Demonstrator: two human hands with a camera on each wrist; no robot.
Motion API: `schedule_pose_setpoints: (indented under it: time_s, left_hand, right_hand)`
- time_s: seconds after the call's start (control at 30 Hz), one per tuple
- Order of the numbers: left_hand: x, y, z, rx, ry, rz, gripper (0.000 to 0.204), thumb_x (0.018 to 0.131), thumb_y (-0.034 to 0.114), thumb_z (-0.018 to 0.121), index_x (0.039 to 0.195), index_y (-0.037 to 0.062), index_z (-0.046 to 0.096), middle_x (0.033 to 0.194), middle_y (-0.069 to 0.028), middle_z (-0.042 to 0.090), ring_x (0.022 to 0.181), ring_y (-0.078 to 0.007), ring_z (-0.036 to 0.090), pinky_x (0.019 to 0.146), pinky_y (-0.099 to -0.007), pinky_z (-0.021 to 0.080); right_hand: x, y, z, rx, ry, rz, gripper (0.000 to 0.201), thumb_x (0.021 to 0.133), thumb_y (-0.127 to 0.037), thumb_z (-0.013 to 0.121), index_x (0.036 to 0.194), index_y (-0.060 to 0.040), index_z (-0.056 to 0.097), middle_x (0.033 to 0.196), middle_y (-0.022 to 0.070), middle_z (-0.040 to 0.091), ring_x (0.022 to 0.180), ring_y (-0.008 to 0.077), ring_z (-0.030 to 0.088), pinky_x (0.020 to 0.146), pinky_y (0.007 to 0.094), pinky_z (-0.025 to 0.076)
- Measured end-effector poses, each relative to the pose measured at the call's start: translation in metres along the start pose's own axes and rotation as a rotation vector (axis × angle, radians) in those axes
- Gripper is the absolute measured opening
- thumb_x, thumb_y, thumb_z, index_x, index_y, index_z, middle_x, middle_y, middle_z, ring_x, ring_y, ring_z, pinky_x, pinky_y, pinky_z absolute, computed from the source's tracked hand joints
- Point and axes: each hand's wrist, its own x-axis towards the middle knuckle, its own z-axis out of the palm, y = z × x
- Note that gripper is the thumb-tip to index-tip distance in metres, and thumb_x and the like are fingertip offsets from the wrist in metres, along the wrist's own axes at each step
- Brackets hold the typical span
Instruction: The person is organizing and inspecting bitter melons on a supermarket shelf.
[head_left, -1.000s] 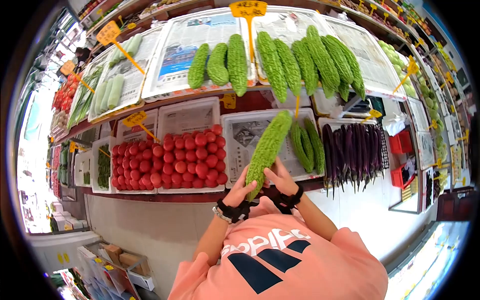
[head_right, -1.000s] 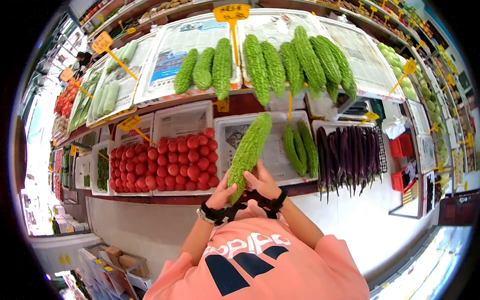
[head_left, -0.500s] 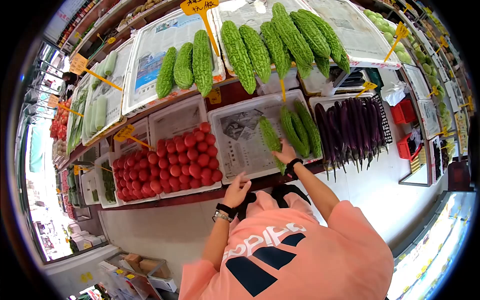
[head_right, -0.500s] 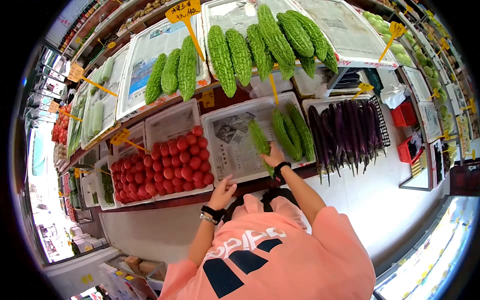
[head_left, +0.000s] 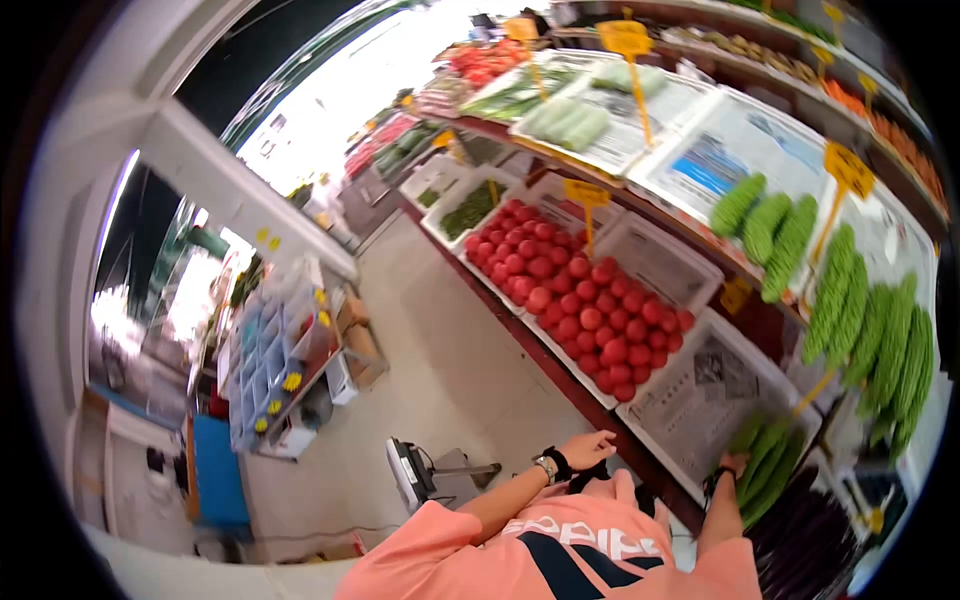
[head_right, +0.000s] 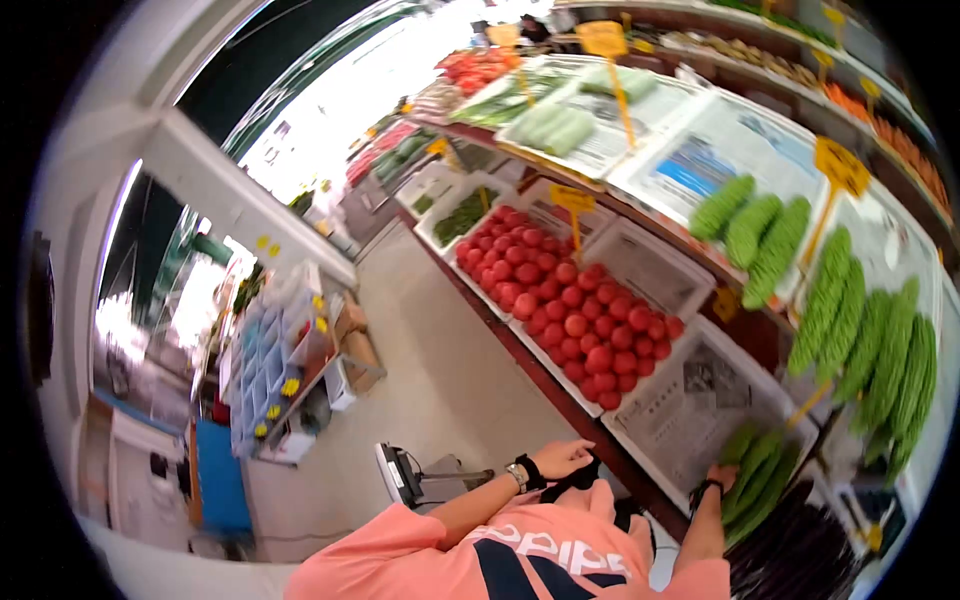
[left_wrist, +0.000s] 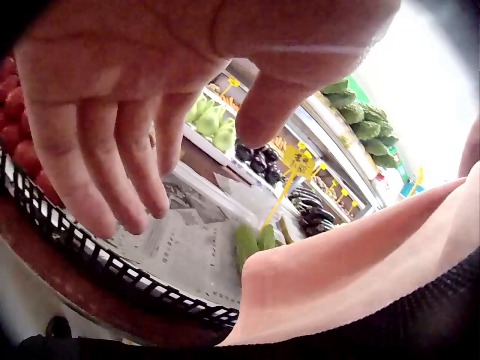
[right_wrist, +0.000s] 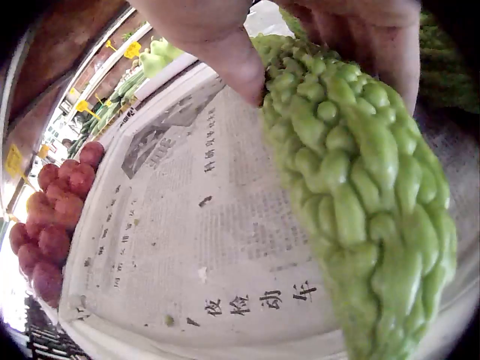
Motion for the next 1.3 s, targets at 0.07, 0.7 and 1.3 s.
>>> schedule_pose_setpoints:
  time_s: [0.07,0.7,1.3]
  left_hand:
    - [0.004,-0.018,0.007,-0.142,0.058,-0.003,0.051,0.094,0.035,0.055,0.132,0.0020,0.045,0.111,-0.0169,0.065,0.100,-0.0271,0.063,0.087,-0.0366,0.049]
    - [0.033,-0.020,-0.009,-0.181,0.027,0.062,0.049,0.095,0.033,0.056,0.130,0.0005,0.049,0.111,-0.0131,0.063,0.099,-0.0200,0.060,0.088,-0.0320,0.048]
    - [0.234,0.271,-0.184,-0.908,-0.168,0.021,0.070,0.094,0.056,0.043,0.132,-0.0029,0.040,0.122,-0.0154,0.058,0.105,-0.0251,0.059,0.084,-0.0356,0.050]
  right_hand:
    - [0.033,0.012,0.030,0.000,0.126,0.000,0.077,0.093,-0.041,0.055,0.147,0.0004,0.018,0.126,0.0247,0.054,0.102,0.0350,0.061,0.084,0.0472,0.055]
    - [-0.034,0.009,-0.055,-0.282,-0.070,-0.173,0.047,0.084,-0.028,0.062,0.117,0.0045,0.057,0.112,0.0254,0.062,0.097,0.0376,0.063,0.082,0.0450,0.052]
    - [-0.198,0.160,-0.046,0.338,0.473,-0.060,0.026,0.081,-0.028,0.065,0.088,-0.0026,0.065,0.078,0.0160,0.068,0.077,0.0345,0.066,0.072,0.0424,0.051]
